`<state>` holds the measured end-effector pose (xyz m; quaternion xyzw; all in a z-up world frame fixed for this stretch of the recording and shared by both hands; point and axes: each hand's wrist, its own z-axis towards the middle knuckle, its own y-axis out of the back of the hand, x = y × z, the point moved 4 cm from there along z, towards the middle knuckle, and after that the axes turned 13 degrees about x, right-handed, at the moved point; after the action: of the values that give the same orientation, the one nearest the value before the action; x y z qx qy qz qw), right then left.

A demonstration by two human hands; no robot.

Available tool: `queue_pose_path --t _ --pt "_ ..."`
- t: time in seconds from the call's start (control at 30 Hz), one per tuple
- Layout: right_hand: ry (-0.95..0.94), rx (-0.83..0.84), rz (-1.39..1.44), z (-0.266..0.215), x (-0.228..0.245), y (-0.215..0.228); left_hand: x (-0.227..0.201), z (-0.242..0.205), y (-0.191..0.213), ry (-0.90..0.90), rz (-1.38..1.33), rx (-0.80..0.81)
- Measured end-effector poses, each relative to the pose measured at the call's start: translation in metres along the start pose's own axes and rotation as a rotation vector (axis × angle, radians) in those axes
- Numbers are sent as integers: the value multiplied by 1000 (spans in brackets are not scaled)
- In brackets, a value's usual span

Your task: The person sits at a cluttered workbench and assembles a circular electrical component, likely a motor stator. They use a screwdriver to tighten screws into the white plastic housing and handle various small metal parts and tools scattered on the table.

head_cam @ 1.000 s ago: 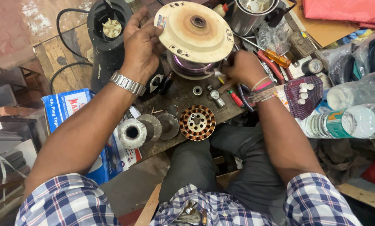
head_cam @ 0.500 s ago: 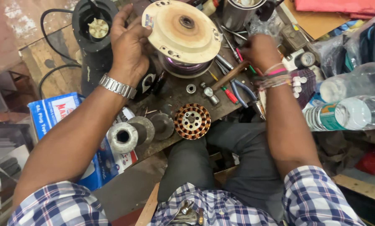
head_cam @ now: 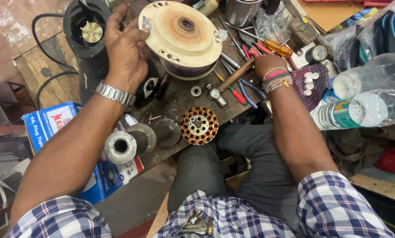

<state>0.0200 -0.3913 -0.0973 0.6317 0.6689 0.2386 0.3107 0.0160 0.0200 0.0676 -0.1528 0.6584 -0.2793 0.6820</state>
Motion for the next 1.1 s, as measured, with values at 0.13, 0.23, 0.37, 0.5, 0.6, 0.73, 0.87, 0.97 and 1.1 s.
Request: queue_pose_path --t 0.13,0.23,0.37,0.5,0.6,0.73,0.87,0.97,1.1 --pt "11 -167 -19 -9 17 -9 2 1 2 12 -18 -24" --pt "18 -220 13 -3 17 -12 2 1 -1 1 34 -16" --pt "-2 -186 56 -2 17 -10 1 0 -2 28 99 -39" --pt "3 -145 5 -3 17 -12 2 3 2 -9 106 4" --pt "30 -97 -19 -10 19 -9 1 2 1 -9 76 5" --pt "155 -296 109 -49 26 32 -3 0 -2 51 66 -55" --pt "457 -540 548 -82 69 67 -1 1 -3 15 36 -33" --pt "654 -696 662 -82 102 77 -2 3 -4 7 30 -21" --pt "776 -706 661 -56 118 62 -1 -1 -2 19 12 -32"
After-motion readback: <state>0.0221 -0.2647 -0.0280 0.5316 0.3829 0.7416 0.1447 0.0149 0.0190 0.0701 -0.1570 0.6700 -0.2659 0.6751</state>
